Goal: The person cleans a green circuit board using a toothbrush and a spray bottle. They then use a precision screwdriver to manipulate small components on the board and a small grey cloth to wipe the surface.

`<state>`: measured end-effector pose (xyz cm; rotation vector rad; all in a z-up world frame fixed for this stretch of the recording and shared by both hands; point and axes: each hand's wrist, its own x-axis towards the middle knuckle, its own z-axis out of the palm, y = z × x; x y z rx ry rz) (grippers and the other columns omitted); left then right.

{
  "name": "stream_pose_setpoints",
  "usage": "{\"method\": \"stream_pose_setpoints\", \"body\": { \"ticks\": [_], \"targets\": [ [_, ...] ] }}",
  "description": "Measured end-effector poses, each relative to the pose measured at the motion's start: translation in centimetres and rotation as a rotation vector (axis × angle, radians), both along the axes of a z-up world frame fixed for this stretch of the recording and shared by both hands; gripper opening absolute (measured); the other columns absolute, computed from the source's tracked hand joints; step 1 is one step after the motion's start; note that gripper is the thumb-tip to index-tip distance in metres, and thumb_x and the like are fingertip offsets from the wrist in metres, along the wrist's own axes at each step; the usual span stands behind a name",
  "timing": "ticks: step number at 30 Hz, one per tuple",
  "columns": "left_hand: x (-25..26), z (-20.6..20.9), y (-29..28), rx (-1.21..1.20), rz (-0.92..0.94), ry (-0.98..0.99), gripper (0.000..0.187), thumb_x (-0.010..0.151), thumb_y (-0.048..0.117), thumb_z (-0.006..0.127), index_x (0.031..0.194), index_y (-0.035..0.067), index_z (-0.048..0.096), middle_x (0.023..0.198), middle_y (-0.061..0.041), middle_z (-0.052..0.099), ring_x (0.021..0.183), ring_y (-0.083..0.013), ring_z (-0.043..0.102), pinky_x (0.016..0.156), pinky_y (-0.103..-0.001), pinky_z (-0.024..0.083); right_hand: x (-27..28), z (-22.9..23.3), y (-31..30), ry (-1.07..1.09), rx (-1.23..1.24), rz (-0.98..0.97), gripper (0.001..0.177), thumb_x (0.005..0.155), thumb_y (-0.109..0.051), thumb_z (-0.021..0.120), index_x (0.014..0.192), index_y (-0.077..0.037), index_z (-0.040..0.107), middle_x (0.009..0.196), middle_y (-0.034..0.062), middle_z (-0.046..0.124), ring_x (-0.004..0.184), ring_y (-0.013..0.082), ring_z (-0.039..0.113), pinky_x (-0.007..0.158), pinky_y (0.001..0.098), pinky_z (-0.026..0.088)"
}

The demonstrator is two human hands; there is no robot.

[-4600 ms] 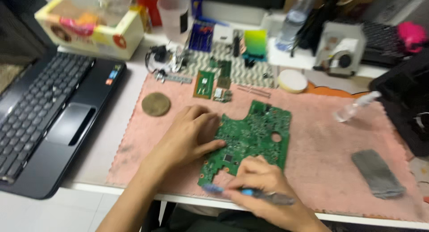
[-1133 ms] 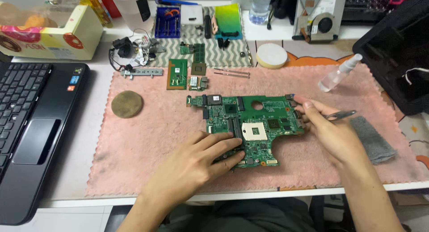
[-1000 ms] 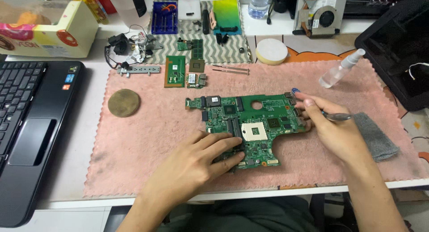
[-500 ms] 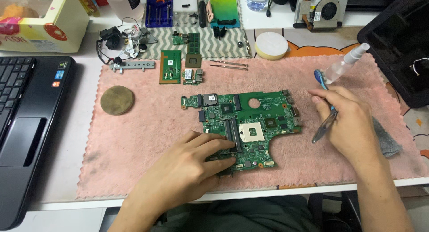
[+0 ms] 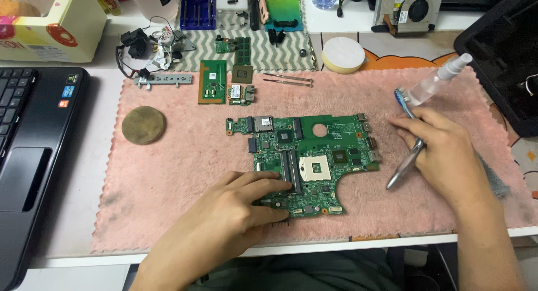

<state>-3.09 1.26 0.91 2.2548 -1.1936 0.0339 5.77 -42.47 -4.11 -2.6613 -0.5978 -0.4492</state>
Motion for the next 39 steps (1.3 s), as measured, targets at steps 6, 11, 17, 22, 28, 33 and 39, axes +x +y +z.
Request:
{"method": "stream_pose_setpoints", "body": {
  "ticks": [6,11,17,22,28,33,39],
  "targets": [
    [0.0,-0.2,0.0,0.003,0.009,0.002,0.023,0.099,0.016,0.079,0.121,0.017,0.088,0.154,-0.014,0.073,0.139,-0.0425,0.065,0.11,-0.054,0.05,-0.3,0.8,0.1,0.058,0.006,0.003,0.049,0.101,0.018,0.069,0.139,-0.009,0.085,0.144,0.0177,0.075,0.135,0.0357,0.074,0.12,0.0397,0.053],
    [0.0,-0.1,-0.1,-0.04,0.026,0.037,0.017,0.104,0.024,0.081,0.118,0.016,0.088,0.151,-0.013,0.074,0.137,-0.0411,0.067,0.11,-0.053,0.052,-0.6,1.3,0.0,0.049,-0.035,-0.005,0.063,0.086,0.022,0.068,0.136,-0.011,0.087,0.147,0.0128,0.076,0.133,0.033,0.075,0.12,0.0417,0.055],
    [0.1,-0.6,0.2,-0.063,0.014,0.049,0.017,0.101,0.02,0.083,0.117,0.016,0.088,0.153,-0.013,0.073,0.138,-0.0408,0.067,0.112,-0.053,0.052,-0.9,2.6,0.9,-0.087,-0.106,0.009,0.046,0.098,0.015,0.074,0.134,-0.01,0.088,0.14,0.0129,0.078,0.126,0.0372,0.07,0.117,0.0483,0.055],
    [0.3,-1.3,0.2,-0.072,0.002,0.068,0.02,0.097,0.017,0.086,0.117,0.017,0.088,0.153,-0.012,0.075,0.137,-0.0399,0.069,0.11,-0.053,0.053,-0.7,5.1,5.8,-0.118,0.011,0.103,0.028,0.107,0.007,0.076,0.131,-0.002,0.087,0.132,0.0171,0.079,0.12,0.0377,0.07,0.115,0.0497,0.055],
    [0.2,-1.3,0.2,-0.046,0.028,0.073,0.027,0.093,0.013,0.088,0.119,0.019,0.089,0.156,-0.009,0.072,0.141,-0.0381,0.066,0.109,-0.052,0.053,2.7,6.2,10.0,-0.009,0.07,0.22,0.023,0.108,-0.005,0.079,0.129,-0.003,0.087,0.117,0.0092,0.082,0.112,0.0297,0.073,0.102,0.0464,0.057],
    [0.3,-1.1,0.4,-0.083,0.009,0.097,0.028,0.095,0.008,0.084,0.121,0.015,0.087,0.154,-0.013,0.073,0.138,-0.0407,0.069,0.112,-0.052,0.056,6.7,6.5,12.8,0.083,0.076,0.269,0.032,0.105,-0.004,0.08,0.136,-0.007,0.086,0.126,0.011,0.086,0.112,0.0283,0.079,0.108,0.0488,0.058],
    [0.9,0.8,1.6,-0.169,0.062,0.216,0.019,0.103,0.018,0.082,0.118,0.008,0.087,0.144,-0.011,0.078,0.132,-0.0324,0.076,0.112,-0.045,0.059,11.5,4.5,15.8,0.02,0.079,0.342,0.026,0.104,0.002,0.084,0.129,-0.001,0.088,0.116,0.0144,0.089,0.107,0.0313,0.082,0.102,0.0479,0.065]
  ]
}}
